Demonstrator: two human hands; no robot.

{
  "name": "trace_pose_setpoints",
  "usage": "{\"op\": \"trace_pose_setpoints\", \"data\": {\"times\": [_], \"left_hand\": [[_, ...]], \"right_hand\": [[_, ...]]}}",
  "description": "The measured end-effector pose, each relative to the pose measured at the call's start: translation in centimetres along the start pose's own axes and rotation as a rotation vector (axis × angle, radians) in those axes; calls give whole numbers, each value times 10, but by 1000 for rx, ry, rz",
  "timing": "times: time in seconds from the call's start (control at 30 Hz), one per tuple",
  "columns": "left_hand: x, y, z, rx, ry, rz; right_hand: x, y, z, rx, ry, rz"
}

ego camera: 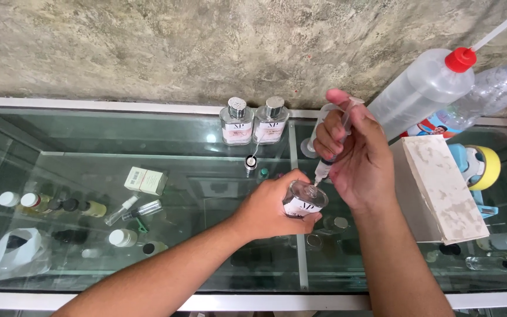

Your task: Extracting liquid from small perfume bottles using a syringe on a glass display counter.

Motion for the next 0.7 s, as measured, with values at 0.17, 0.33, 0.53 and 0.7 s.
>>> {"op": "trace_pose_setpoints", "data": {"times": [0.17, 0.33, 0.53, 0.7], "left_hand": [[-1, 0, 2, 5, 3, -8], [0, -2, 1, 17, 11, -28], [-2, -3, 1, 14, 6, -24], [-1, 0, 1, -4, -8, 9]], "right_hand": [[2, 1, 4, 72, 34, -62], [0, -2, 6, 154, 3, -75], [-2, -5, 4, 65, 27, -44], [-3, -9, 0, 16, 57, -16]]}}
Point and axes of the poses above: each hand's wrist, its own x-axis towards the middle knuckle, its own y-axis out of the back of the hand, z = x × y, the point moved 6 cm from there along x, towards the middle knuckle, and after that the axes turned 4 degrees about z, right-handed, at the moved point
